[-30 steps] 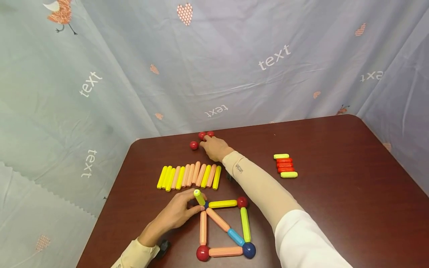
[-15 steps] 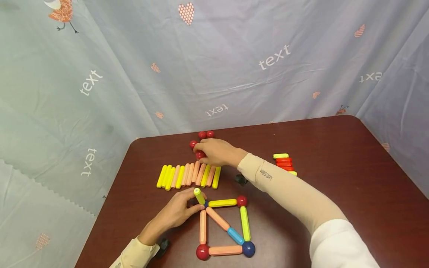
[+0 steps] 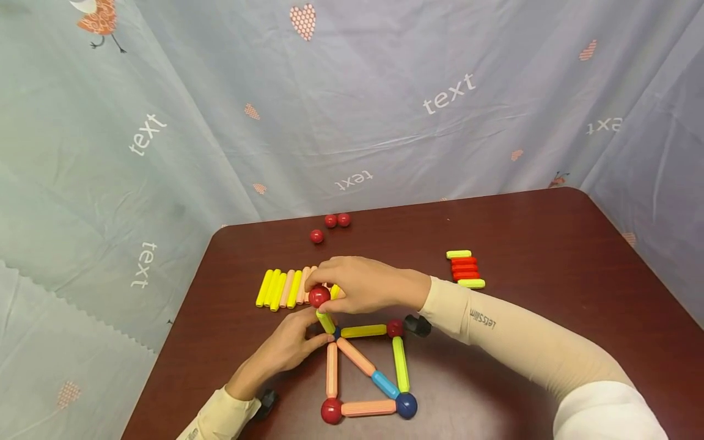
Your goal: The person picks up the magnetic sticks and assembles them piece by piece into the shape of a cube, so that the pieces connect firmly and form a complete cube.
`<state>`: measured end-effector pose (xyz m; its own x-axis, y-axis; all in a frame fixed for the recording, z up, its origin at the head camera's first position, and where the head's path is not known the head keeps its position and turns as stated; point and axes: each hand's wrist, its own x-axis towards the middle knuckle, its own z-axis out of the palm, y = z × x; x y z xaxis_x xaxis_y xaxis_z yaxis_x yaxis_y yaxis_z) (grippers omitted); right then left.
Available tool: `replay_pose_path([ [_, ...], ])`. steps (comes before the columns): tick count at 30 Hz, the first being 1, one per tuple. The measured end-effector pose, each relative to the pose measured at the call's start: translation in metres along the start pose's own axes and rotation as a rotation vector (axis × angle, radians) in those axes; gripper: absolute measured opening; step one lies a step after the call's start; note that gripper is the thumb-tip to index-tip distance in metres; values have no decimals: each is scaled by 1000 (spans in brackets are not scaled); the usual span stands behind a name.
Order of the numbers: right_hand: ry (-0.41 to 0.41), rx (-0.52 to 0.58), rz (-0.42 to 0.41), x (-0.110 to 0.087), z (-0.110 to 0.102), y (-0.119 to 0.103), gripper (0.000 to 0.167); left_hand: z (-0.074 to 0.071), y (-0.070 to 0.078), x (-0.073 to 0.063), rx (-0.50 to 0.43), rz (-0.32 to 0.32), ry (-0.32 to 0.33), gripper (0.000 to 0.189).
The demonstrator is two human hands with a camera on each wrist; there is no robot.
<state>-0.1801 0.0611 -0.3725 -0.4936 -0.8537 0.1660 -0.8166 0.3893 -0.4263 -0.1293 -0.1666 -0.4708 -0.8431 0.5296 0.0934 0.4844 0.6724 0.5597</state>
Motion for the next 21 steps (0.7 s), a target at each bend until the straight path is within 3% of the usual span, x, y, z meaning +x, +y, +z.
replay_pose_path([
  [8,-6,-14,-26,1,14,-1,41,-1,2,-1,-7,-35,-15,34],
  [13,-12,-17,-11,-1,14,-3,42,-4,3,-1,-22,-21,-36,39],
  [18,-9,-1,24,-2,14,-5,48,-24,4,-5,-39,-36,-68,51],
  [21,-2,10,35,-1,14,-6,53,-42,8,-8,-71,-66,-18,55],
])
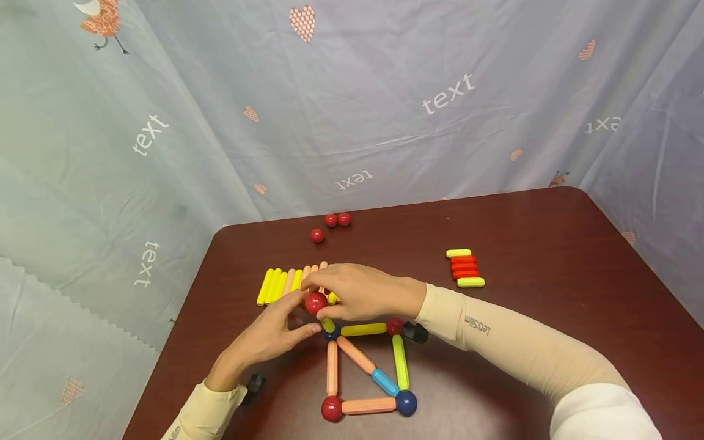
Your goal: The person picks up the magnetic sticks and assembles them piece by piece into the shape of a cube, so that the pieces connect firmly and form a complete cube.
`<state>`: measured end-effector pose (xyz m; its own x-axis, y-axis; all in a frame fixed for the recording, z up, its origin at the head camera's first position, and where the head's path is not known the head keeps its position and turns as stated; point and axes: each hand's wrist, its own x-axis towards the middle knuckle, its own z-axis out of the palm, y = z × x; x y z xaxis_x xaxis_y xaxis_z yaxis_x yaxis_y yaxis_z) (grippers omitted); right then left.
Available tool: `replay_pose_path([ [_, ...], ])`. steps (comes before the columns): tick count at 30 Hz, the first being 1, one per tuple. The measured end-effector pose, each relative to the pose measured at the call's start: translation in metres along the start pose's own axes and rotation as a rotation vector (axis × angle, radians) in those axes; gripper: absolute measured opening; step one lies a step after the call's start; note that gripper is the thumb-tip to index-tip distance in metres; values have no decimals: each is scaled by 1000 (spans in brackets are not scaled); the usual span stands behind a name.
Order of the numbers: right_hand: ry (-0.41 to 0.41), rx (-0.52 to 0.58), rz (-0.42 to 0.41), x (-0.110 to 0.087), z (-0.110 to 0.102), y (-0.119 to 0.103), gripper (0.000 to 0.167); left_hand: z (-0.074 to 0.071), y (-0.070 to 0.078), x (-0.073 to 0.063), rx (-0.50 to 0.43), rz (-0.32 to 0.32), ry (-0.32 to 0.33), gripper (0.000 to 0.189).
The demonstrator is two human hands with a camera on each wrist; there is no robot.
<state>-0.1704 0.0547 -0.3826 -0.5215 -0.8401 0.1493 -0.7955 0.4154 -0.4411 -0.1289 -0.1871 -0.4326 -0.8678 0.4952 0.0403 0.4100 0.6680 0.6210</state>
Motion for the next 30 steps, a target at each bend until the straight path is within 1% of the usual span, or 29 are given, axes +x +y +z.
replay_pose_path([
  [2,1,4,7,1,0,0,56,-10,4,-2,-36,1,56,57],
  [5,4,8,22,1,0,0,60,-20,9,-4,-49,22,130,61],
  [9,15,26,30,1,0,1,63,-22,12,-5,-25,58,196,62],
  [11,22,41,27,1,1,1,65,-21,13,-6,-15,78,216,60],
  [13,27,58,26,1,2,1,69,-21,13,-6,-9,103,221,57],
  [18,38,63,19,0,4,2,80,-21,16,-4,-16,175,206,51],
  [23,44,70,22,0,5,3,72,-21,17,-3,-20,216,194,44],
  [25,43,80,26,0,6,3,68,-21,17,-3,-13,218,188,42],
  [30,44,91,29,-2,6,4,66,-21,19,-3,-16,216,185,42],
])
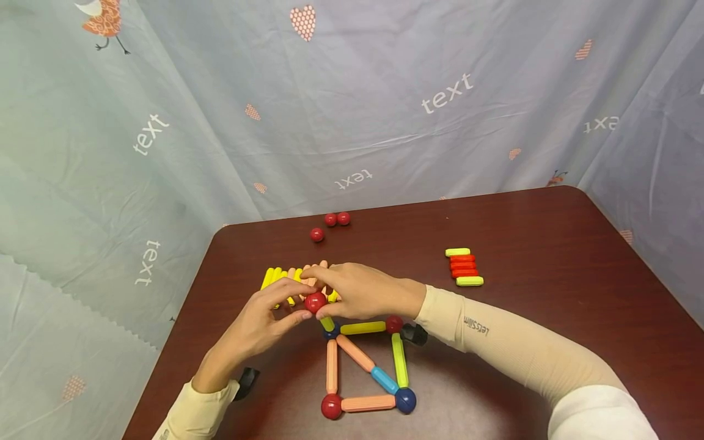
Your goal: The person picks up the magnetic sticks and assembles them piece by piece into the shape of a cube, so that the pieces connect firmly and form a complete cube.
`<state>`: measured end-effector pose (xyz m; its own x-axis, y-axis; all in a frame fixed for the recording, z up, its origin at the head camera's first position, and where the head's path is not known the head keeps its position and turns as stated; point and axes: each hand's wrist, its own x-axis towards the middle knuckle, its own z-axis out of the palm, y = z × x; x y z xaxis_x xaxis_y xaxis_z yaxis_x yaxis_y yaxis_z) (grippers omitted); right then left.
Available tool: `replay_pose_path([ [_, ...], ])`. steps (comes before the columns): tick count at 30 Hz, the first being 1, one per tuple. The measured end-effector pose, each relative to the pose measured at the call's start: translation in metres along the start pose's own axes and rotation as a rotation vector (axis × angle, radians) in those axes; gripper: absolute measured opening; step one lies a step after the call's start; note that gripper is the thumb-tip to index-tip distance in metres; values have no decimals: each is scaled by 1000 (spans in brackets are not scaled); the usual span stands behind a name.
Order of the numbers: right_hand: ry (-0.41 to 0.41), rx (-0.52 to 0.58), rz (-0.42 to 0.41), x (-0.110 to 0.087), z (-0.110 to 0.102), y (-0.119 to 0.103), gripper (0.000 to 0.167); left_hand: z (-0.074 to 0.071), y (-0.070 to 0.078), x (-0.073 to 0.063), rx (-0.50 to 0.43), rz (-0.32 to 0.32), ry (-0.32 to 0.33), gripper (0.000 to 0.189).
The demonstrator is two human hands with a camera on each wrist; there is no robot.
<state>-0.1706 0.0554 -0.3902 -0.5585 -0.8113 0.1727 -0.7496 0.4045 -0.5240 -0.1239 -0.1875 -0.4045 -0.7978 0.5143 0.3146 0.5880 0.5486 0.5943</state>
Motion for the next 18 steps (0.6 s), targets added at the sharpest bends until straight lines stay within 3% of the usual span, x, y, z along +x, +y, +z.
replay_pose_path([
  [11,6,-25,3,-3,1,-1,61,-2,5,0,-16,-26,-64,49],
  [18,-39,-93,46,-7,-4,8,58,-1,8,0,-12,-39,-64,44],
])
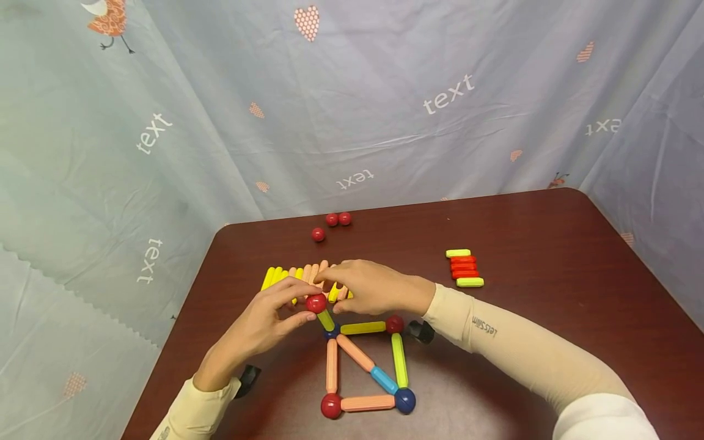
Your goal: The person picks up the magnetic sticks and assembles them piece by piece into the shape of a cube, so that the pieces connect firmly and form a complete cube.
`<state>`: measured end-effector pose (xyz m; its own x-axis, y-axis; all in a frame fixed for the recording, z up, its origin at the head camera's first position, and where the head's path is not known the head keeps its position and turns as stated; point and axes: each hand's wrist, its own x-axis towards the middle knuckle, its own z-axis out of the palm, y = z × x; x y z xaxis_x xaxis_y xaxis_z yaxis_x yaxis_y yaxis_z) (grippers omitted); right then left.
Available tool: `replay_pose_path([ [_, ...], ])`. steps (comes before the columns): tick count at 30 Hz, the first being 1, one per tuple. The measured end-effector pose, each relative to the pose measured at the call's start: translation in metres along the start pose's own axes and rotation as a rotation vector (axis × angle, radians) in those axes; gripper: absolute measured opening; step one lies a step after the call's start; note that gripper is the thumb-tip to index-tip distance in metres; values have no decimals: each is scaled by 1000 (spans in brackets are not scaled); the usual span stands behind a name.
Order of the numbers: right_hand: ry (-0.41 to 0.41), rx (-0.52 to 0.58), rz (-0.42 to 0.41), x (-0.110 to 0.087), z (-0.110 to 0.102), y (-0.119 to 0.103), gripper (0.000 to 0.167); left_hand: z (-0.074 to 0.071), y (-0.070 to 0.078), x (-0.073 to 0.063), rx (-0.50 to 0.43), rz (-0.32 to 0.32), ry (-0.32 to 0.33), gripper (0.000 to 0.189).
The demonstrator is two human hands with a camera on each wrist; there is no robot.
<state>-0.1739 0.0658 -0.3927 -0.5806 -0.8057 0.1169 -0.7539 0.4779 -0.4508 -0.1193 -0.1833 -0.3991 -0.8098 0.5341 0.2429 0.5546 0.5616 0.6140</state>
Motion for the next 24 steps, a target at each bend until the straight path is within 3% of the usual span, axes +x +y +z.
replay_pose_path([
  [6,-19,-91,47,-1,3,22,41,0,2,0,29,5,1,45],
  [12,-64,-138,118,3,21,45,34,0,1,-2,48,-10,5,45],
  [24,-48,-320,57,7,45,66,32,-2,2,0,74,-8,3,46],
])
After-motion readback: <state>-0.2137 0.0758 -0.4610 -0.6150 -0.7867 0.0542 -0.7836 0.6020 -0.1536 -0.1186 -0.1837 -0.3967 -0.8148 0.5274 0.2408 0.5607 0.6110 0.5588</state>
